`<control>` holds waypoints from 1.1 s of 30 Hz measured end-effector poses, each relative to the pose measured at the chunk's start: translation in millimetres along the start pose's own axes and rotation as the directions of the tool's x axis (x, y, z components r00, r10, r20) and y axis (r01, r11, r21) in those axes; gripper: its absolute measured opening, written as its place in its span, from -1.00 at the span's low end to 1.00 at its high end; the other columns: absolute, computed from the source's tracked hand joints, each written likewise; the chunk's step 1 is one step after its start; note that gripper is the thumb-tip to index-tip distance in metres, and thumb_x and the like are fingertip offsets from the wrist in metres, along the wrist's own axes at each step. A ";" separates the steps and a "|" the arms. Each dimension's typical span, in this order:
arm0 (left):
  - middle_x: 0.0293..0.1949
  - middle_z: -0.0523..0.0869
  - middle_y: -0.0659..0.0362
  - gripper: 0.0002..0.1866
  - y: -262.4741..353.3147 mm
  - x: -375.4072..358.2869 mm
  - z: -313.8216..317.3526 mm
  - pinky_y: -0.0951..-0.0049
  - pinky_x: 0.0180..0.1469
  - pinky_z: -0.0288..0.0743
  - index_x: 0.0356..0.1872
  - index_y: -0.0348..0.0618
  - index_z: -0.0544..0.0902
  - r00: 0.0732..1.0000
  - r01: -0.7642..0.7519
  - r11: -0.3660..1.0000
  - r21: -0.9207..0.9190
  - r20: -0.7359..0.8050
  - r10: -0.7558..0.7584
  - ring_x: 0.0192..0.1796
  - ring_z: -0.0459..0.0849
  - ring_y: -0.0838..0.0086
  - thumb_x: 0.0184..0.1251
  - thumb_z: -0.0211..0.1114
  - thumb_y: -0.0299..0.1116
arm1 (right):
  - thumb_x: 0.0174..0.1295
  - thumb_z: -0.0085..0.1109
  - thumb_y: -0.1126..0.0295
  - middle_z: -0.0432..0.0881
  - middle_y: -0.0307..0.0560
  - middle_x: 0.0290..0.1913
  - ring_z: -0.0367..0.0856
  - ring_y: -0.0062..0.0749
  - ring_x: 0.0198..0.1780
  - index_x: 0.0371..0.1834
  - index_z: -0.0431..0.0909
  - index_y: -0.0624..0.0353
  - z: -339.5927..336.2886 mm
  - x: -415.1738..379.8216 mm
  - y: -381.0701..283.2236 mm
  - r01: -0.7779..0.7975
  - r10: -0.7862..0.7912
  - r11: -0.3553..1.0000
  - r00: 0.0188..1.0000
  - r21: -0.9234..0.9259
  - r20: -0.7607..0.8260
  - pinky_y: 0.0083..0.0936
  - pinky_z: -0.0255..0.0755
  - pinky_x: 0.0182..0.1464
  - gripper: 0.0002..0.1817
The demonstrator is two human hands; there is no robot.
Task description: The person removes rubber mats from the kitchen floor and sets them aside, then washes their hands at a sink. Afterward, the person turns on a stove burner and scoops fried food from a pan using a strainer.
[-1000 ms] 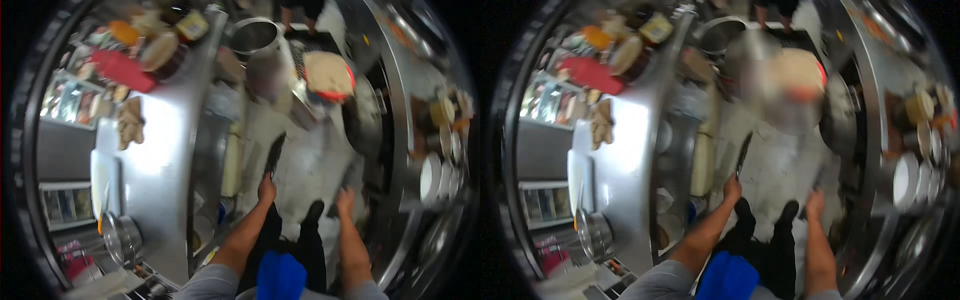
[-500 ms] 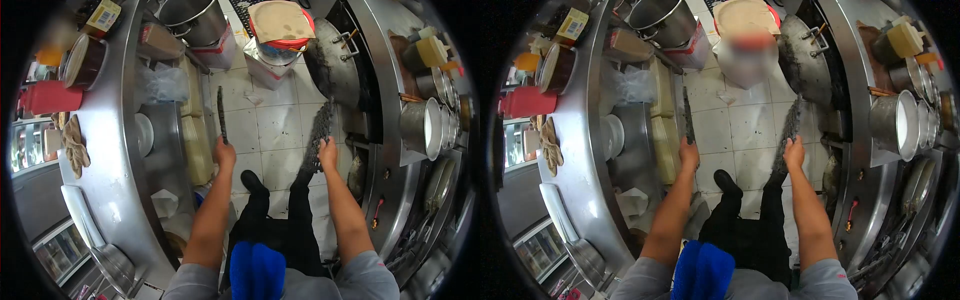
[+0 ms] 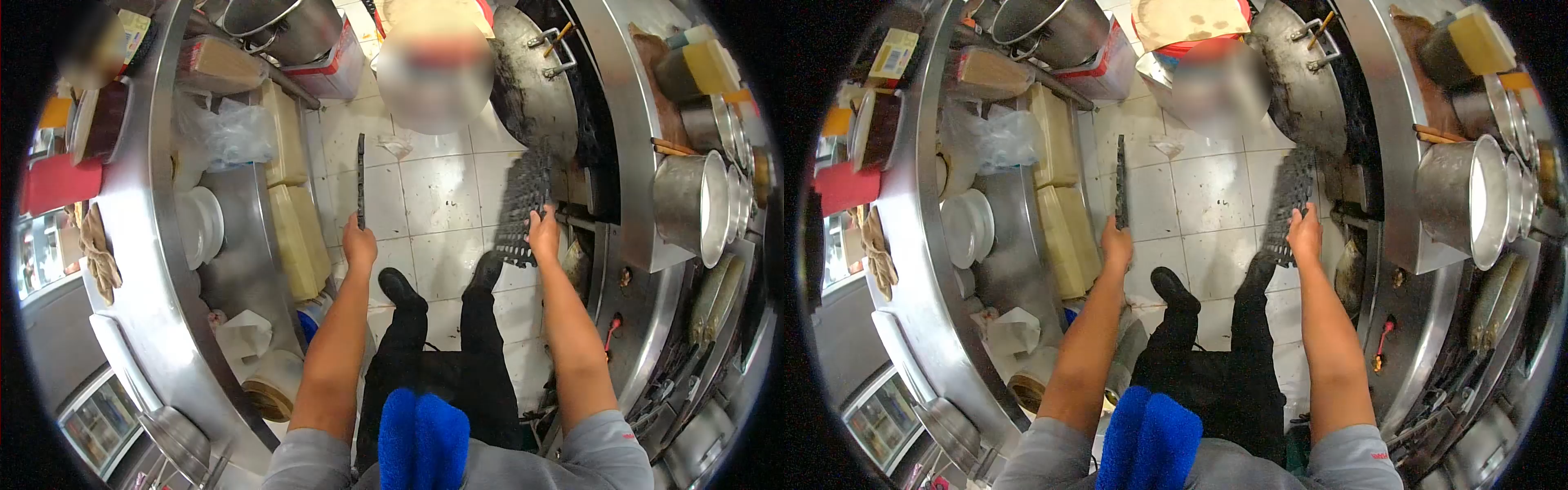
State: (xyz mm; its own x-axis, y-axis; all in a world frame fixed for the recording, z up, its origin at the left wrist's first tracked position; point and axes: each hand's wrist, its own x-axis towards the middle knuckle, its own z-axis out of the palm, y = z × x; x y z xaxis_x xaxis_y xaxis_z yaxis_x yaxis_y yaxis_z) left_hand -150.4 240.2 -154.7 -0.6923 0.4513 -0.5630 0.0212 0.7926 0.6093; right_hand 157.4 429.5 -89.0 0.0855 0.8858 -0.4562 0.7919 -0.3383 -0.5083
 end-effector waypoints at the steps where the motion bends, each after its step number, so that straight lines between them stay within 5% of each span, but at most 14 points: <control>1: -0.18 0.51 -0.11 -0.55 5.2 3.7 2.3 0.22 -0.15 0.43 0.07 -0.21 0.38 0.960 -0.209 0.940 0.268 -0.126 0.250 -0.13 0.52 0.13 0.04 0.00 -0.56 | 0.22 -0.05 0.27 0.59 0.08 -0.47 0.54 -0.15 -0.58 0.10 0.28 0.17 6.0 6.5 5.2 0.003 0.000 0.999 0.997 0.037 -0.078 -0.30 0.42 -0.51 -0.60; 3: -0.17 0.51 -0.17 -0.55 8.3 1.9 26.7 0.22 0.00 0.34 0.05 -0.20 0.41 0.964 -0.202 0.963 0.177 -0.138 0.228 -0.09 0.48 -0.01 0.02 -0.01 -0.57 | 0.19 -0.03 0.26 0.57 0.18 -0.46 0.53 0.04 -0.51 0.02 0.34 0.08 33.0 6.4 8.4 0.168 -0.211 0.954 0.965 -0.249 -0.156 -0.15 0.39 -0.43 -0.66; 7: -0.20 0.54 -0.02 -0.61 32.2 -25.9 104.6 0.22 -0.19 0.44 -0.01 -0.13 0.43 0.945 -0.322 0.947 0.004 -0.064 0.321 -0.20 0.54 0.13 0.05 0.04 -0.52 | 0.19 -0.01 0.33 0.57 0.12 -0.48 0.51 -0.03 -0.55 -0.05 0.36 0.18 110.0 -54.8 -28.3 0.456 -0.447 0.888 0.887 -0.066 0.117 -0.24 0.39 -0.46 -0.71; 9: -0.24 0.56 0.14 -0.61 96.9 -51.0 79.7 0.34 -0.36 0.48 0.02 -0.13 0.35 0.815 0.362 0.878 -0.312 0.564 -0.135 -0.30 0.53 0.41 0.10 0.08 -0.47 | 0.17 0.00 0.25 0.54 0.16 -0.53 0.53 0.01 -0.50 0.02 0.37 0.07 115.3 -44.0 -15.9 0.196 -0.209 0.975 0.969 0.107 0.131 -0.21 0.38 -0.45 -0.65; 11: -0.39 0.53 0.24 -0.78 76.6 -34.5 44.4 0.40 -0.53 0.46 -0.16 -0.05 0.42 0.858 0.408 0.785 -0.466 0.490 -0.155 -0.39 0.50 0.50 0.13 0.11 -0.45 | 0.18 0.04 0.31 0.62 -0.08 -0.45 0.46 -0.50 -0.62 0.10 0.30 0.12 79.3 -3.8 16.7 0.070 -0.097 0.988 0.975 0.137 0.199 -0.55 0.38 -0.64 -0.59; 14: -0.30 0.59 0.11 -0.69 45.5 -5.8 -2.8 0.29 -0.33 0.48 -0.09 -0.15 0.43 0.918 0.317 0.876 -0.362 0.349 -0.188 -0.36 0.57 0.29 0.07 0.10 -0.51 | 0.19 -0.01 0.30 0.61 -0.08 -0.43 0.46 -0.56 -0.61 0.15 0.24 0.22 3.7 28.2 22.6 -0.089 0.078 0.993 0.987 0.078 0.137 -0.56 0.40 -0.60 -0.53; 15: -0.30 0.59 0.11 -0.69 27.5 -0.4 -1.7 0.29 -0.33 0.48 -0.09 -0.15 0.43 0.914 0.329 0.875 -0.356 0.353 -0.200 -0.36 0.57 0.29 0.07 0.10 -0.51 | 0.21 -0.04 0.25 0.62 0.06 -0.37 0.59 -0.09 -0.41 0.11 0.28 0.15 0.1 40.3 39.6 -0.015 0.015 0.999 1.000 -0.036 0.006 -0.18 0.42 -0.36 -0.58; 17: -0.28 0.56 -0.06 -0.60 -0.5 13.8 15.8 0.18 -0.20 0.41 -0.04 -0.20 0.44 0.998 -0.038 0.999 -0.010 -0.057 0.037 -0.31 0.53 0.00 0.00 0.03 -0.57 | 0.22 -0.08 0.22 0.61 0.12 -0.39 0.56 0.09 -0.31 0.07 0.28 0.09 0.2 37.3 40.3 0.056 -0.137 0.933 0.969 -0.356 -0.207 -0.08 0.36 -0.25 -0.63; 19: -0.26 0.51 -0.15 -0.59 8.7 0.7 33.2 0.10 -0.17 0.37 -0.01 -0.23 0.46 0.833 -0.299 0.882 0.365 -0.351 0.428 -0.29 0.50 -0.10 0.02 -0.04 -0.59 | 0.22 -0.09 0.23 0.59 0.17 -0.39 0.55 0.12 -0.30 0.02 0.28 0.05 13.2 27.5 23.1 0.003 -0.086 0.924 0.976 -0.383 -0.201 -0.07 0.35 -0.26 -0.67; 20: -0.27 0.47 -0.15 -0.60 22.7 -12.2 44.1 0.12 -0.15 0.37 0.00 -0.22 0.46 0.942 -0.125 0.946 0.299 -0.263 0.207 -0.24 0.49 -0.05 0.05 -0.04 -0.58 | 0.21 -0.07 0.23 0.57 0.17 -0.45 0.54 0.15 -0.34 -0.01 0.28 0.03 30.0 19.2 20.2 0.066 -0.141 0.940 0.968 -0.333 -0.206 -0.06 0.35 -0.30 -0.69; 24: -0.12 0.55 -0.04 -0.57 66.4 -56.5 106.3 0.27 -0.03 0.39 0.04 -0.29 0.43 0.976 -0.213 0.977 0.009 0.045 0.213 -0.11 0.54 0.09 0.05 0.05 -0.52 | 0.18 -0.02 0.22 0.54 0.24 -0.44 0.54 0.11 -0.31 -0.07 0.36 0.01 112.6 -37.7 -6.2 0.353 -0.352 0.936 0.924 0.020 0.148 -0.08 0.37 -0.31 -0.72; 26: -0.16 0.56 0.11 -0.49 102.5 -65.5 78.9 0.30 -0.24 0.51 0.14 -0.27 0.30 0.910 0.330 0.851 -0.409 0.376 -0.172 -0.26 0.56 0.37 0.09 0.10 -0.49 | 0.17 0.00 0.22 0.55 0.25 -0.39 0.55 0.12 -0.30 -0.06 0.36 0.05 98.7 -30.5 -11.4 0.282 -0.297 0.955 0.928 0.097 0.225 -0.12 0.38 -0.29 -0.70; 30: -0.23 0.55 0.17 -0.75 31.5 -27.5 5.7 0.46 -0.58 0.54 -0.09 -0.11 0.36 0.892 0.388 0.614 -0.687 0.447 -0.064 -0.33 0.56 0.48 0.20 0.08 -0.44 | 0.19 0.01 0.24 0.65 -0.09 -0.37 0.42 -0.53 -0.69 0.07 0.30 0.17 9.7 -16.3 -16.0 0.063 -0.126 0.977 0.941 0.203 0.314 -0.55 0.38 -0.59 -0.59; 33: -0.23 0.55 0.20 -0.73 2.4 -23.7 -33.5 0.52 -0.61 0.50 -0.07 -0.10 0.38 0.895 0.375 0.634 -0.677 0.443 -0.057 -0.34 0.56 0.51 0.20 0.10 -0.40 | 0.18 0.03 0.26 0.54 -0.18 -0.51 0.32 -0.60 -0.73 0.04 0.30 0.20 -29.5 -6.1 0.4 0.030 -0.124 0.933 0.963 0.359 0.240 -0.61 0.26 -0.69 -0.60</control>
State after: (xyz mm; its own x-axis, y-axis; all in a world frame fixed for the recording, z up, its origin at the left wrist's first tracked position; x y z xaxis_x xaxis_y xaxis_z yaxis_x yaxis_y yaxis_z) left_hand -158.1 217.7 -121.1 -0.3016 0.5403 -0.7856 -0.7341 0.3942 0.5529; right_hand 175.0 433.3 -64.9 -0.1607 0.8184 -0.5517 0.5247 -0.4026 -0.7500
